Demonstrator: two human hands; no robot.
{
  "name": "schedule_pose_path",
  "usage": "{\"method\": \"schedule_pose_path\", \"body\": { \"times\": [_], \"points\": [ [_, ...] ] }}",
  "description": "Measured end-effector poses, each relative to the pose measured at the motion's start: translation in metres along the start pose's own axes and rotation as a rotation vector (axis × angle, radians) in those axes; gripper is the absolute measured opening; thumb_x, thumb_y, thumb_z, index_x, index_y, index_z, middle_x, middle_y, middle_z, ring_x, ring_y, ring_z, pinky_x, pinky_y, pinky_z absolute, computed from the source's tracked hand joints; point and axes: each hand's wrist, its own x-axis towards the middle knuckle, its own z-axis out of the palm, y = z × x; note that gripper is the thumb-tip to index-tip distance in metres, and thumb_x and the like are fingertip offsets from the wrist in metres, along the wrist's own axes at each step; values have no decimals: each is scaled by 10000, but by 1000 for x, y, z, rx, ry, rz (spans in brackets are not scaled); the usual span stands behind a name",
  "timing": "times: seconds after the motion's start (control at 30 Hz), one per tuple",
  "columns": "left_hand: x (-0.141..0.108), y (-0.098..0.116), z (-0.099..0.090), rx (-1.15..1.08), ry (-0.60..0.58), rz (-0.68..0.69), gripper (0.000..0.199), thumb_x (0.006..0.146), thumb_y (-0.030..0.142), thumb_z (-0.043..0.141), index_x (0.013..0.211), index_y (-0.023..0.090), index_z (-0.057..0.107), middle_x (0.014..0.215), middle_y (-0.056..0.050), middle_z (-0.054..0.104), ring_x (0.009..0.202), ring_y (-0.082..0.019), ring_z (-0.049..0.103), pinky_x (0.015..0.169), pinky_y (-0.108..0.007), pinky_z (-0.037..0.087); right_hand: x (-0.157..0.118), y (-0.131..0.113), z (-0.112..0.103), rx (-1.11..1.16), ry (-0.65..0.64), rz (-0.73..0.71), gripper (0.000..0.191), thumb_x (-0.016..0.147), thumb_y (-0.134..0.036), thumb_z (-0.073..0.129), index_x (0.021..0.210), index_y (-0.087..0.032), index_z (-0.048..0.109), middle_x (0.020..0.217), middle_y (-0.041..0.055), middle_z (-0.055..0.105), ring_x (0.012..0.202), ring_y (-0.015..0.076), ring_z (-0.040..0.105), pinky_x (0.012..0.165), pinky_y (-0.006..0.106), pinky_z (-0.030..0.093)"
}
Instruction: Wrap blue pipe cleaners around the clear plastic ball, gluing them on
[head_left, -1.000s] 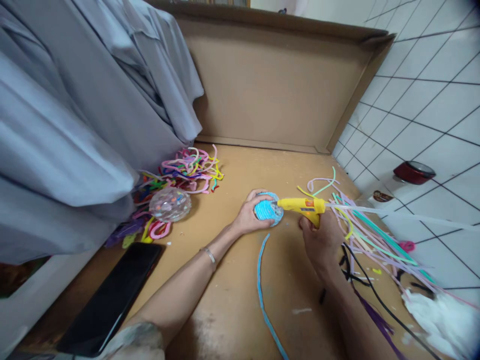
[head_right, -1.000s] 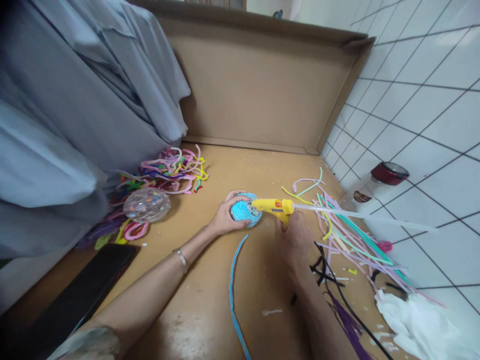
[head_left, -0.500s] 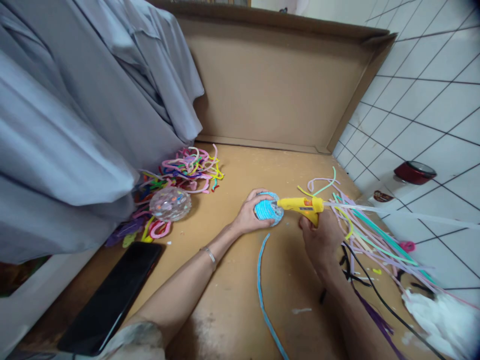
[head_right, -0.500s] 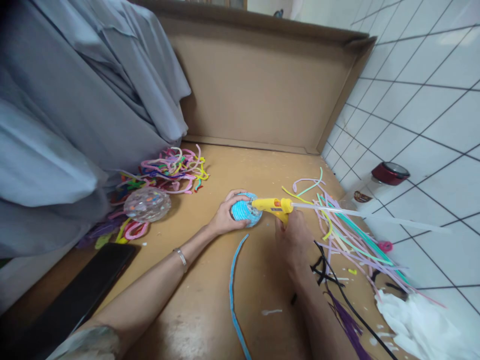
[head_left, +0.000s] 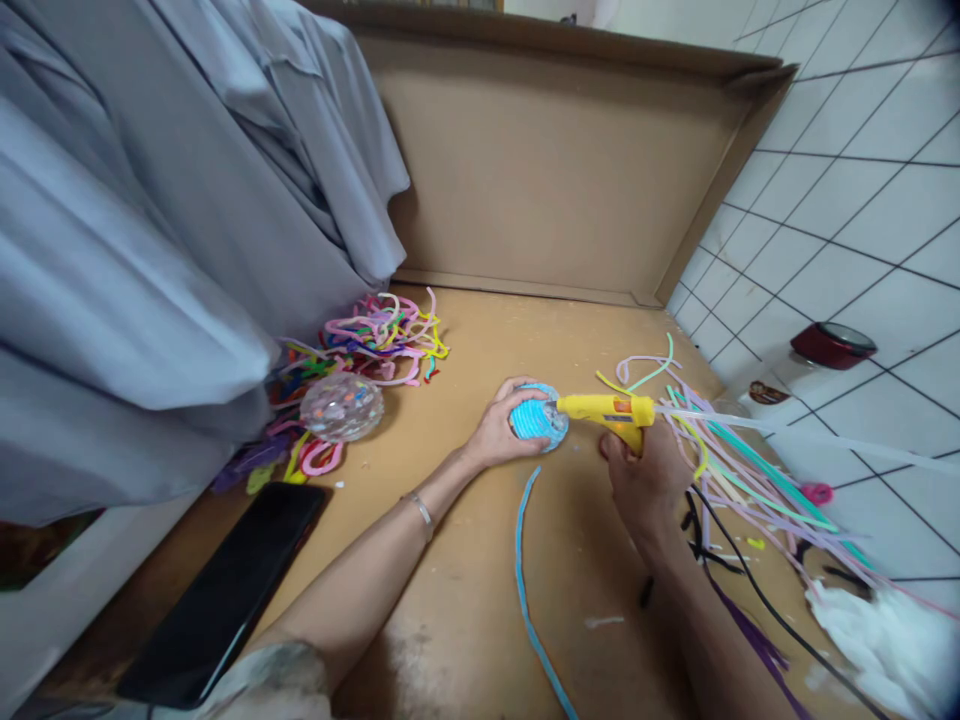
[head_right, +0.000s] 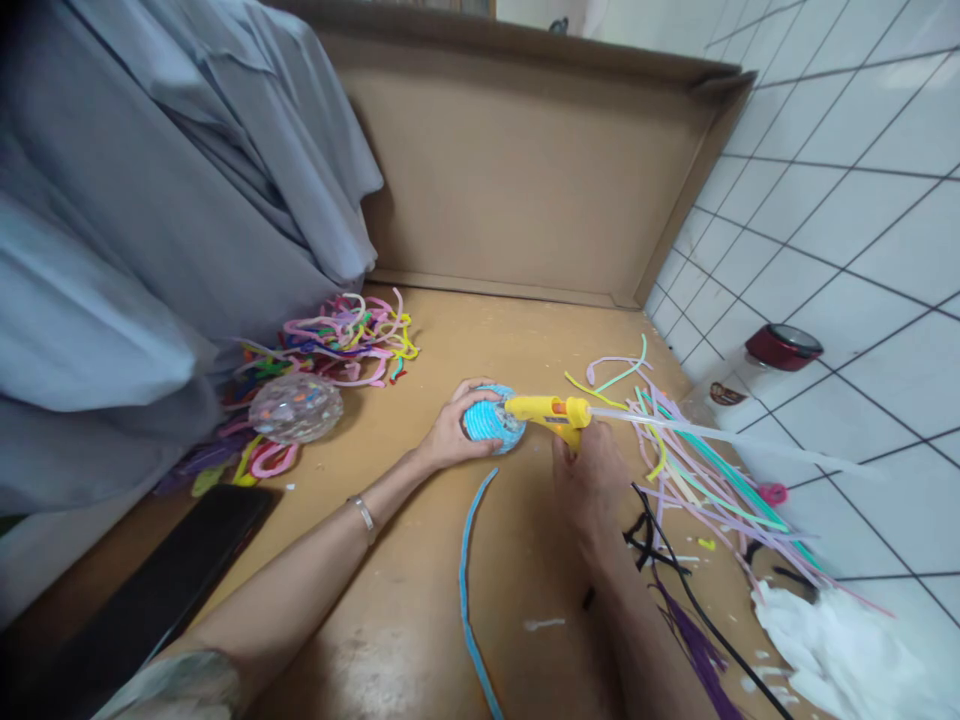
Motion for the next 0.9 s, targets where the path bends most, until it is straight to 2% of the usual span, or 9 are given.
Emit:
{"method": "schedule_pose_path", "body": {
  "times": [0.13,0.3,0.4,0.53,0.67,0.73,0.8,0.87,0.9],
  "points": [
    [0,-1,1,8,1,-19,587,550,199,807,1106,222,620,1271,-102,500,1225,-293,511,1053,-518,413,-1,0,1,49,-50,16,118,793,-314,533,778,-217,467,688,4,496,634,173,450,564,273,288],
    [-1,-2,1,2,9,-13,593,548,196,806,1109,217,618,1266,-106,504,1224,-295,509,1050,-514,414,1,1,1,122,-47,208,217,777,-415,557,773,-219,464,670,-12,487,615,168,431,591,287,325],
    [-1,-2,1,17,8,-11,593,550,206,809,1110,219,616,1270,-106,508,1225,-297,509,1051,-510,411,3,13,6,112,-30,259,288,782,-487,562,800,-209,487,712,9,515,649,183,445,617,301,342],
    [0,-2,0,27,-2,-19,586,557,217,811,1109,218,615,1283,-107,507,1230,-297,509,1051,-510,407,1,44,21,-15,-73,219,357,810,-523,521,856,-169,532,809,76,536,758,231,470,669,335,351],
    [0,-4,-1,39,-13,-31,594,551,229,817,1108,225,613,1287,-104,507,1243,-298,503,1059,-514,398,-2,64,30,-144,-204,185,381,838,-496,497,887,-125,568,812,99,531,752,242,458,666,339,330],
    [0,-4,-1,46,-11,-35,590,554,232,816,1107,226,611,1292,-102,509,1250,-297,498,1061,-510,397,-1,62,26,-208,-242,172,394,849,-464,501,950,-92,581,858,130,543,784,256,468,681,347,323],
    [0,-3,-1,52,-8,-32,584,558,228,814,1106,219,612,1295,-104,509,1250,-294,498,1065,-505,396,1,53,18,-271,-219,171,391,856,-435,514,1002,-79,586,913,161,556,838,276,477,697,354,312],
    [0,-2,-2,61,-9,-33,587,555,225,816,1106,213,614,1290,-106,512,1250,-293,497,1073,-501,391,1,37,10,-242,-203,65,295,891,-362,479,998,-114,598,922,146,577,846,264,483,700,347,303],
    [0,-1,-2,64,-8,-38,585,556,226,815,1106,211,614,1288,-105,512,1251,-292,496,1075,-498,389,-2,27,6,-173,-243,-45,221,906,-291,450,954,-143,606,885,117,586,816,240,485,690,332,301]
  ]
}}
